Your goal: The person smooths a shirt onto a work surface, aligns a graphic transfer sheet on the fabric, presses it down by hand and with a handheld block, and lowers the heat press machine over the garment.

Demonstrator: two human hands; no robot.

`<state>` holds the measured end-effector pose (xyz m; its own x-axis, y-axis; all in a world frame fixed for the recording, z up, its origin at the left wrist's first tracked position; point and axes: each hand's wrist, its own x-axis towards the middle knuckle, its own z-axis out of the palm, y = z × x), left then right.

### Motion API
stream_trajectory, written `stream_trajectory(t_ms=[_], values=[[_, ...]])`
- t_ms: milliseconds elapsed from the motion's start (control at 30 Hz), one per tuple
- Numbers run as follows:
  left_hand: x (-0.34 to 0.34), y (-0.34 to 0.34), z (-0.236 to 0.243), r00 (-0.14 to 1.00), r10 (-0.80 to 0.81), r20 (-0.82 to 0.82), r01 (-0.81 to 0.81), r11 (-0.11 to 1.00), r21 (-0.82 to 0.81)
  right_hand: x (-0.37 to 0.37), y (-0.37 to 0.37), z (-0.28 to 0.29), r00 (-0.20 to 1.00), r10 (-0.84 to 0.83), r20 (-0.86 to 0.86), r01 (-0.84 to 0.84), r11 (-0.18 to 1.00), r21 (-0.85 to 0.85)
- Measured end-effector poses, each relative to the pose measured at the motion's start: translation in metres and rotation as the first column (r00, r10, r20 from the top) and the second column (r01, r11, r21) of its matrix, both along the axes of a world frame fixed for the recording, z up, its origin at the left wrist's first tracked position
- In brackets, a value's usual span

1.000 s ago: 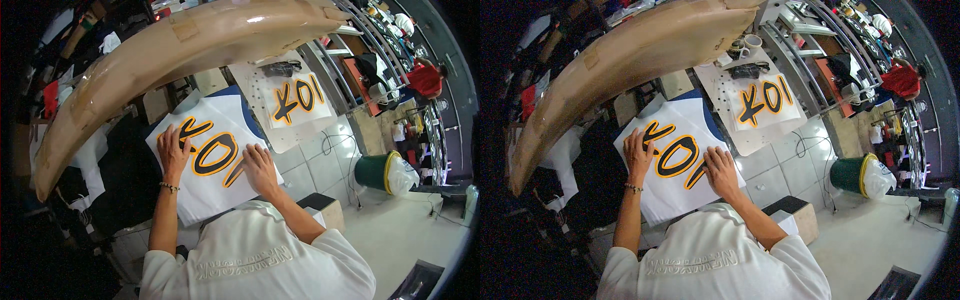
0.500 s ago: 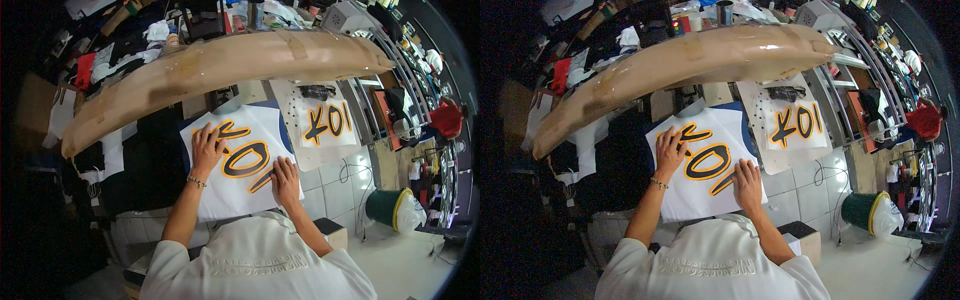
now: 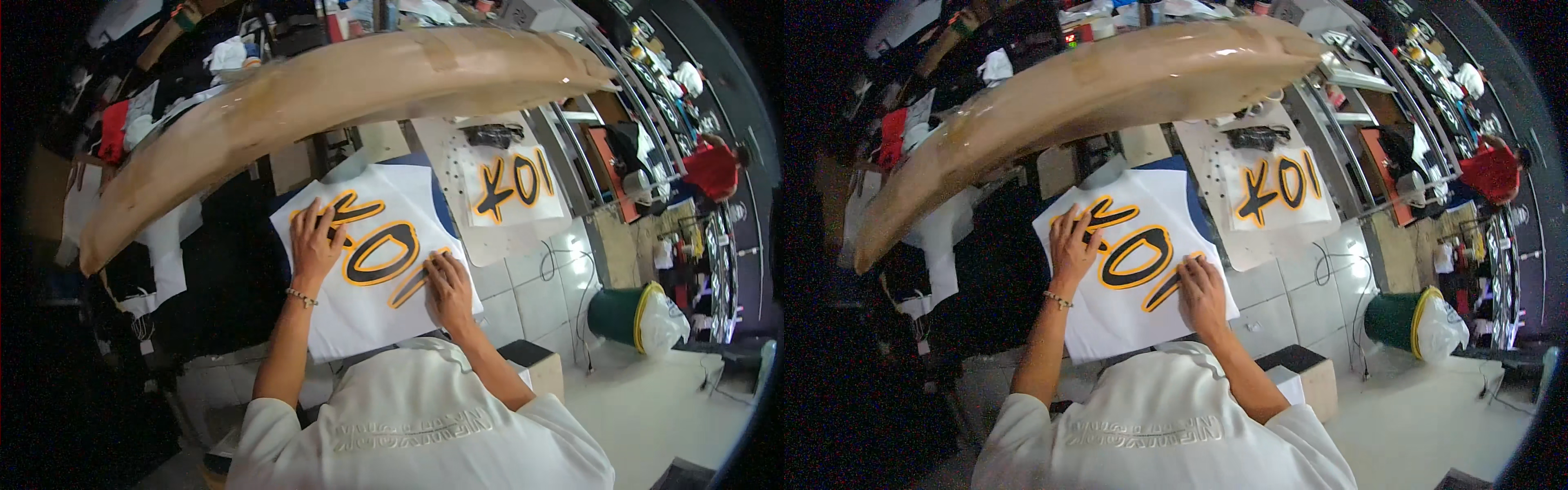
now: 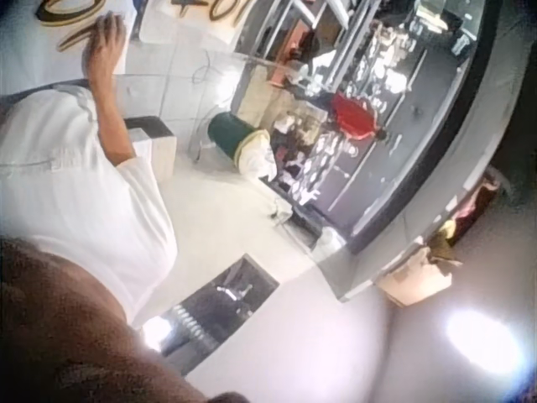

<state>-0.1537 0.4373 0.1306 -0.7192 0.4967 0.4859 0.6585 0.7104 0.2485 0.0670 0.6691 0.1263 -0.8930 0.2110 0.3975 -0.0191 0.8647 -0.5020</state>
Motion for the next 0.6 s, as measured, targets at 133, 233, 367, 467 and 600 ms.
stream_trajectory(t_ms=[133, 233, 367, 467, 600], values=[[0.0009, 0.0015, -0.0011, 1.0, -0.013, 0.005, 0.013, 1.0, -0.024, 0.0084, -0.0016, 0.007, 0.997, 0.022, 0.075, -0.023, 1.0, 0.006], [0.0008, -0.0007, -0.0013, 1.0, -0.011, -0.012, 0.01, 1.0, -0.028, 0.0086, -0.0016, 0.0103, 0.997, 0.019, 0.076, -0.017, 1.0, -0.021], [0.0005, 0.0021, -0.0012, 1.0, -0.022, -0.008, 0.022, 0.999, -0.035, 0.0088, -0.0006, 0.0088, 0.998, 0.016, 0.068, -0.014, 0.999, -0.034], [0.0013, 0.0024, 0.0004, 1.0, -0.019, -0.003, 0.019, 0.999, -0.049, 0.0092, -0.0015, 0.0062, 0.999, 0.007, 0.05, -0.005, 0.999, -0.041], [0.002, 0.0014, 0.0002, 1.0, -0.024, 0.0, 0.024, 0.999, -0.035, 0.0097, -0.0022, 0.0068, 0.998, 0.006, 0.059, -0.004, 0.999, -0.038]])
